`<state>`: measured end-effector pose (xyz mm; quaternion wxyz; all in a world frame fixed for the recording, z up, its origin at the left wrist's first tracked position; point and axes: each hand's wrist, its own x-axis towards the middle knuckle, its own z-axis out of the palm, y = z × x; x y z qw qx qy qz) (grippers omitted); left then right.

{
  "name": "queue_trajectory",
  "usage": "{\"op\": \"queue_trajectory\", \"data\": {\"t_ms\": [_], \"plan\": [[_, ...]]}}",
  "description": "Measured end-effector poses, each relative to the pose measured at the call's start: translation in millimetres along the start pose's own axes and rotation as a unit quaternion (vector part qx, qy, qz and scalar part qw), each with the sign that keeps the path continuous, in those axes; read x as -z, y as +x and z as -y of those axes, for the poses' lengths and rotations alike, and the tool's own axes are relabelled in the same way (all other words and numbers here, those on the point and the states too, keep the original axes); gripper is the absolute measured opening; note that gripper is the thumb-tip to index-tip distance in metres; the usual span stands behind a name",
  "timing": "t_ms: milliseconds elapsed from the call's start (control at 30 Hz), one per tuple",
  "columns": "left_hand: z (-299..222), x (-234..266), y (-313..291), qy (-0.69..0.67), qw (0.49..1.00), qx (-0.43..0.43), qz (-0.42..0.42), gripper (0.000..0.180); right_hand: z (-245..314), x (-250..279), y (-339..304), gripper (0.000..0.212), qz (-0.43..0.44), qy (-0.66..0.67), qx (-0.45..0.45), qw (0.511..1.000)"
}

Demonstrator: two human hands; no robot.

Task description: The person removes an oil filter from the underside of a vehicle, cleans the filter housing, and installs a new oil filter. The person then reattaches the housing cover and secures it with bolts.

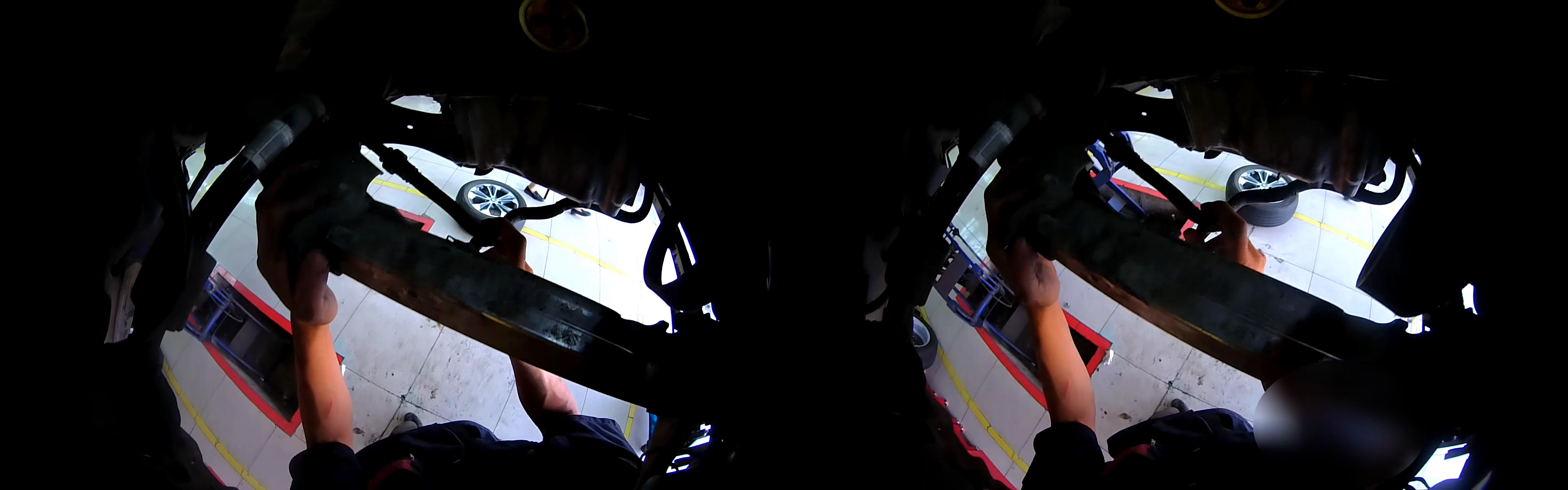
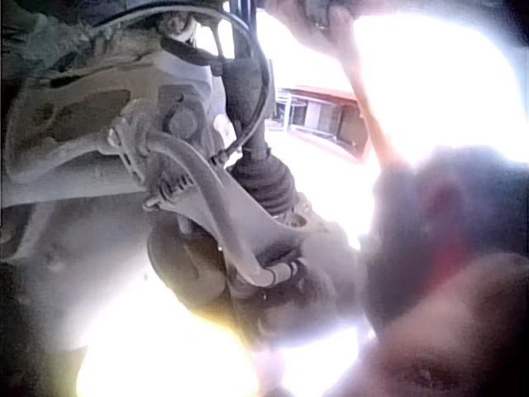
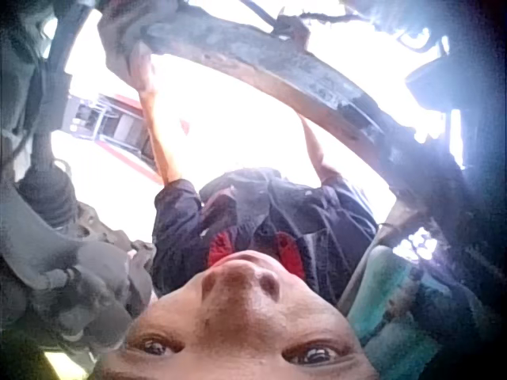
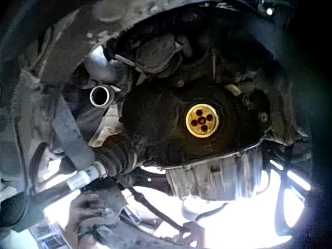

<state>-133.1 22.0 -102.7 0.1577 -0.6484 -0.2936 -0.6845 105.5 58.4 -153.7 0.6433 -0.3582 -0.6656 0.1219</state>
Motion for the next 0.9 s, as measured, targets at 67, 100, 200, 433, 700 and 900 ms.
{"op": "queue_trajectory", "data": {"t_ms": [67,100,200,433,700,900], "plan": [[-2.0,-1.9,-0.8,0.001,1.000,0.009,-0.006,0.050,2.5,-1.2,1.8,0.036,-0.004,-0.012,-0.005,1.000],[-3.7,0.0,-4.1,0.017,1.000,0.017,-0.007,0.050,2.6,-4.4,1.4,0.036,-0.008,-0.016,-0.007,1.000],[-5.1,3.4,-2.6,0.037,0.999,0.026,0.003,0.053,-8.8,-11.6,3.2,0.040,-0.020,0.004,0.025,0.999],[-8.6,1.4,4.0,-0.019,0.999,0.028,-0.003,0.056,-15.8,-17.4,5.2,0.030,-0.078,0.024,0.037,0.996],[-10.5,-1.8,7.2,-0.043,0.998,0.017,-0.038,0.054,-8.8,-7.0,-1.0,0.054,-0.026,0.093,0.037,0.995],[-4.5,-4.7,4.5,-0.047,0.998,0.018,-0.045,0.056,-18.2,1.8,-4.4,0.057,-0.033,0.122,-0.001,0.992]]}}
